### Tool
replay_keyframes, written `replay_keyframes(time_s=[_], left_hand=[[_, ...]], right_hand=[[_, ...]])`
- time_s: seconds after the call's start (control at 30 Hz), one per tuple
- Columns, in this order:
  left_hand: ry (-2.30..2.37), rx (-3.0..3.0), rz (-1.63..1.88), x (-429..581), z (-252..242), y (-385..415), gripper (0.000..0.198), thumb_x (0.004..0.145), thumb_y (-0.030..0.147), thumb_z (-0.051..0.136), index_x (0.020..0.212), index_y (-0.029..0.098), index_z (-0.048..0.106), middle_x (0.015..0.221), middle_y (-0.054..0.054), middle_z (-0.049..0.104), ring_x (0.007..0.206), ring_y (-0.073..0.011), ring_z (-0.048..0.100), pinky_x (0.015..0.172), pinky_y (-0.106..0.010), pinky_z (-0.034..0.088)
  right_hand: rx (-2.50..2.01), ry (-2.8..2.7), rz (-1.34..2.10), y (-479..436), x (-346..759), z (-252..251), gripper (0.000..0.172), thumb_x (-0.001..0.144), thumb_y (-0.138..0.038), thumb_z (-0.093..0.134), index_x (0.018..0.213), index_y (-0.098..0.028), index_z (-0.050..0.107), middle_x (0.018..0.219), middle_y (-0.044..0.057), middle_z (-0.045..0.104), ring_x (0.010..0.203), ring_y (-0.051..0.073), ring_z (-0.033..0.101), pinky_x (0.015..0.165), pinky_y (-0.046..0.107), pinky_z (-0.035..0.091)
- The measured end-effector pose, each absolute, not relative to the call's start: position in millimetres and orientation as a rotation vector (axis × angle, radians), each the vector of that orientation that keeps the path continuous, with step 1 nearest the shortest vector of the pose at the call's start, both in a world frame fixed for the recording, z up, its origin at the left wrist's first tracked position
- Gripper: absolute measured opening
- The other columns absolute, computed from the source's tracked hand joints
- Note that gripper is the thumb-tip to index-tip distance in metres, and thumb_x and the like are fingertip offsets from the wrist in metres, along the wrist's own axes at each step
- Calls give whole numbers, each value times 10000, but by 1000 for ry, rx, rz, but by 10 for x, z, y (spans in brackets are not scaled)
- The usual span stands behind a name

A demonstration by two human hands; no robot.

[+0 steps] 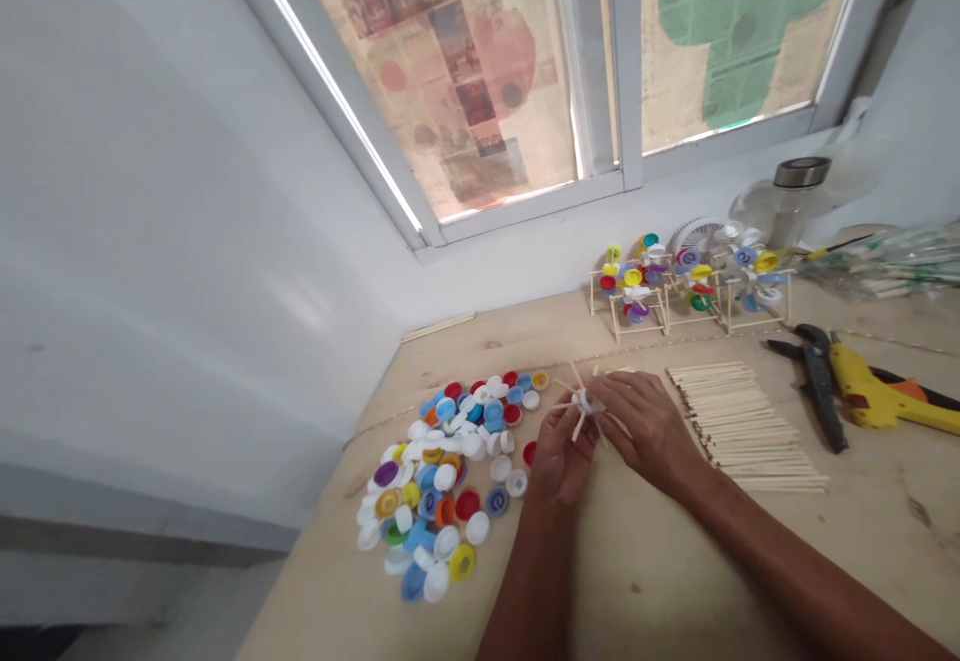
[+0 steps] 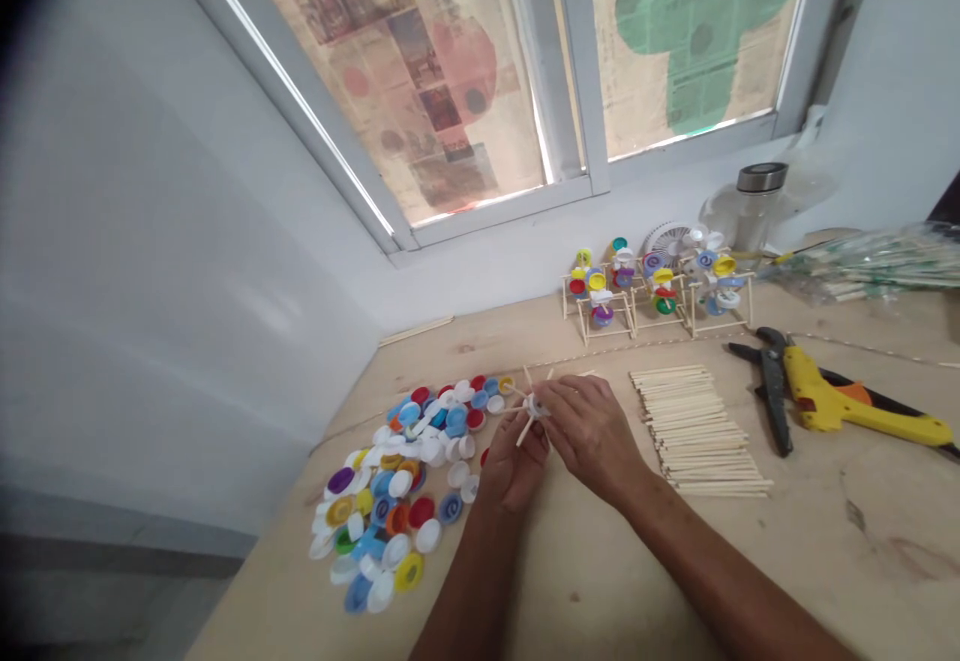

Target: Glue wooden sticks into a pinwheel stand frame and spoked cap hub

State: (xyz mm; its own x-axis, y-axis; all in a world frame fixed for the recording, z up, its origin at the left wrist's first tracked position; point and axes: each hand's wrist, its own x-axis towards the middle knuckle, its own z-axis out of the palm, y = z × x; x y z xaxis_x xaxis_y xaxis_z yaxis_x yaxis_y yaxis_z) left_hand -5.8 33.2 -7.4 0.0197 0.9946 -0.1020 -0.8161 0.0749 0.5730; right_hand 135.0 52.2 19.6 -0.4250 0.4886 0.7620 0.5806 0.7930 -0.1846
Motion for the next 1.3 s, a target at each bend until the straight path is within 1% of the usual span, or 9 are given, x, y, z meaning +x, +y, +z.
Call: replay_keyframes(time_s=[0.13,0.27,0.37,0.47,0.67,0.9,1.17,1.3], left_hand=[[567,431,1453,-66,-47,317,160,698,168,733,840,135,667,954,-45,670,801,-106,624,749,-203,492],[572,447,1445,-80,-23,294,226,696,152,726,912,151,659,929,-39,670,789,-110,624,736,-208,491],[580,451,1455,-89,-33,285,319,687,142,725,995,165,645,975,-45,669,828,-126,628,744,-221,490],[605,440,1454,-92,-39,283,352,677,140,730,1016,173,639,991,-46,672,832,-128,634,745,-224,490],[633,418,1448,-98,-7,283,307,679,136,722,975,166,647,976,-42,673,812,-117,632,734,-213,485],[653,413,1487,-125,-64,299,221,708,125,684,923,160,650,928,-35,679,810,-128,636,704,-213,489],[648,386,1490,-103,-93,310,252,673,76,689,905,164,644,874,-27,675,757,-128,636,698,-231,498],[639,388,1471,-89,-92,309,222,678,80,684,879,162,635,845,-13,664,728,-111,626,698,-217,492]], right_hand=[[-775,-2083,-135,518,1333,183,339,880,-212,493,1215,-173,534,1096,102,665,1055,224,552,891,415,410],[-798,-2045,-153,496,1322,215,344,861,-216,519,1198,-146,531,1122,117,637,1081,240,518,896,424,401],[-820,-2004,-160,473,1325,261,278,840,-221,542,1110,-162,568,1068,110,631,1027,238,518,862,419,404],[-825,-1990,-158,457,1330,294,211,828,-216,547,1033,-183,588,976,91,628,940,225,525,812,407,402],[-815,-1995,-123,443,1319,293,219,829,-220,548,1043,-195,589,944,77,624,933,220,522,834,411,378],[-811,-1982,-122,424,1285,280,189,841,-233,563,1023,-195,600,916,67,632,917,209,521,826,391,368],[-835,-1946,-109,380,1238,283,233,850,-229,556,1078,-210,600,886,61,629,864,200,529,809,381,373],[-846,-1925,-101,370,1219,253,216,842,-221,567,1053,-199,606,869,61,624,848,199,524,804,381,375]])
